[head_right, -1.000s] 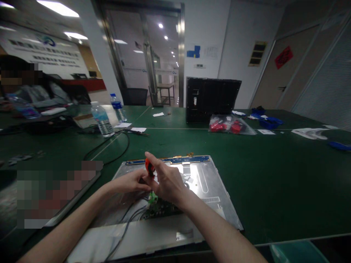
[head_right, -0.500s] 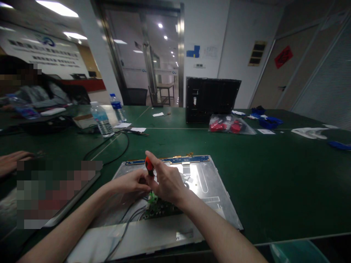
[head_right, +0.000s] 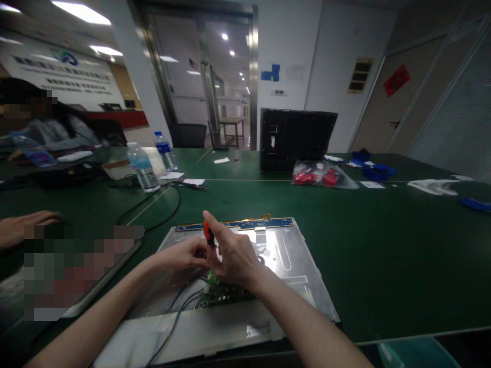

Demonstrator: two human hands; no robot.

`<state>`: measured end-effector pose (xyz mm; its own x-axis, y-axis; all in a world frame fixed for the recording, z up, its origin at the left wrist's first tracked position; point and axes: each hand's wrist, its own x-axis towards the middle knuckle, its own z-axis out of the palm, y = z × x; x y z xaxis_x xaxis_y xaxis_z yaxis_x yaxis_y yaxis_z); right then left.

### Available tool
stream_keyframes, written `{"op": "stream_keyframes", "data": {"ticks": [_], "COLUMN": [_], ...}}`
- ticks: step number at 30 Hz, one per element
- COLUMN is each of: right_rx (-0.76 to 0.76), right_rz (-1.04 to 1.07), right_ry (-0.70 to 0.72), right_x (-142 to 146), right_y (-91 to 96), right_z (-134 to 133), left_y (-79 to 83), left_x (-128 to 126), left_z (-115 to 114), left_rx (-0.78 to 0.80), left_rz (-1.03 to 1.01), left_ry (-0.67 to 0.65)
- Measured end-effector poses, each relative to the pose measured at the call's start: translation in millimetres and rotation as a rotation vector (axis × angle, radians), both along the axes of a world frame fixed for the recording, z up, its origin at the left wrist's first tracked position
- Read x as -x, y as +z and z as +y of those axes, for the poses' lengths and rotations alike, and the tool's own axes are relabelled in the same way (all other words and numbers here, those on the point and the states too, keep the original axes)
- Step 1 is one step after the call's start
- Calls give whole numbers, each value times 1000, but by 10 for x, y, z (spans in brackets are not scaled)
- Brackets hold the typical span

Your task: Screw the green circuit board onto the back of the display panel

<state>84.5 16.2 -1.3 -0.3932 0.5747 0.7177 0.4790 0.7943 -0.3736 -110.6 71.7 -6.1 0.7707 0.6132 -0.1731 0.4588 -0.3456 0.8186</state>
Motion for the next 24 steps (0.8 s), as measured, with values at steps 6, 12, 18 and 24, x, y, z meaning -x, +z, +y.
{"op": "stream_keyframes", "data": {"ticks": [6, 12, 18, 24], "right_rx": [8, -9, 18, 54], "right_rz": [-1, -18, -27, -29], "right_ry": [-59, -69, -67, -36], "right_x": [24, 27, 17, 2], "right_y": [-40, -59, -22, -14], "right_z": [15, 33, 4, -10], "left_y": [4, 28, 21, 5], "left_x": [3, 0, -2, 2], "left_z": [-22, -46, -25, -6], "left_rx": [-13, -35, -17, 9], "left_rz": [1, 15, 2, 2], "left_ry": [33, 80, 33, 5]}}
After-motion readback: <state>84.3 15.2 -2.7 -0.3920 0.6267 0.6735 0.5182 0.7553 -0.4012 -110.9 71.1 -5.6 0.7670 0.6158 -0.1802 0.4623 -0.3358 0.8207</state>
